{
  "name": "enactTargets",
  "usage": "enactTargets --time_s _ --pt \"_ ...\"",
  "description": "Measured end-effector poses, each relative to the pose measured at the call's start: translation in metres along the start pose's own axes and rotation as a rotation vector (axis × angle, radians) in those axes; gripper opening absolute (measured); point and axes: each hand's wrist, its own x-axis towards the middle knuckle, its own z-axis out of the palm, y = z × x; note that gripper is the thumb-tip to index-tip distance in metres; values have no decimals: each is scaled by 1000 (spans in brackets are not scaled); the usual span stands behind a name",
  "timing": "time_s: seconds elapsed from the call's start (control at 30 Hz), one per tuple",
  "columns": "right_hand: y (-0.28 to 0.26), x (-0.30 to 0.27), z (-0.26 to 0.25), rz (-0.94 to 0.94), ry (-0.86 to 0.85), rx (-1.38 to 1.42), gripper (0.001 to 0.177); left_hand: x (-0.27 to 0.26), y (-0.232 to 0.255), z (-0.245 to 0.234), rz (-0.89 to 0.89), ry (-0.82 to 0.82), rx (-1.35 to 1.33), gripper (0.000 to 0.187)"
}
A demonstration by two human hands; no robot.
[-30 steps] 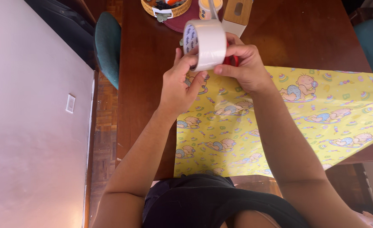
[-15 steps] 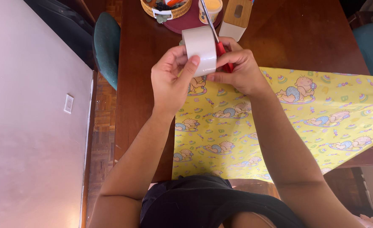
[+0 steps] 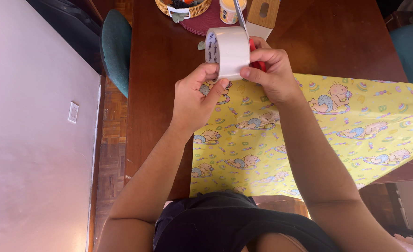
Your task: The person wraps a rectangular gift using yellow patterned wrapping paper. They cut the paper with scissors, fold the edges, and secure the folds with clear tape. The wrapped gift is placed on a wooden table.
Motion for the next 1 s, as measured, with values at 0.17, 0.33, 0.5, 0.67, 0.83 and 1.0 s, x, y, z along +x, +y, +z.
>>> enactTargets --time_s 0.17,0.33,0.5,0.67,0.83,1.0 --pt "-4 -1 3 -12 -25 -64 18 5 24 -7 344 215 156 47" --pt "-5 0 4 -12 -62 -182 19 22 28 -24 526 75 538 34" --pt "-6 1 5 -1 -80 -214 20 24 24 -35 514 -42 677 17" --pt "-5 1 5 -16 -100 -220 20 20 20 -34 655 -22 789 12" --pt "-4 2 3 34 -56 -183 18 23 13 -23 608 35 749 12" --pt "-4 2 3 -10 -72 -119 17 28 6 -9 577 187 645 9"
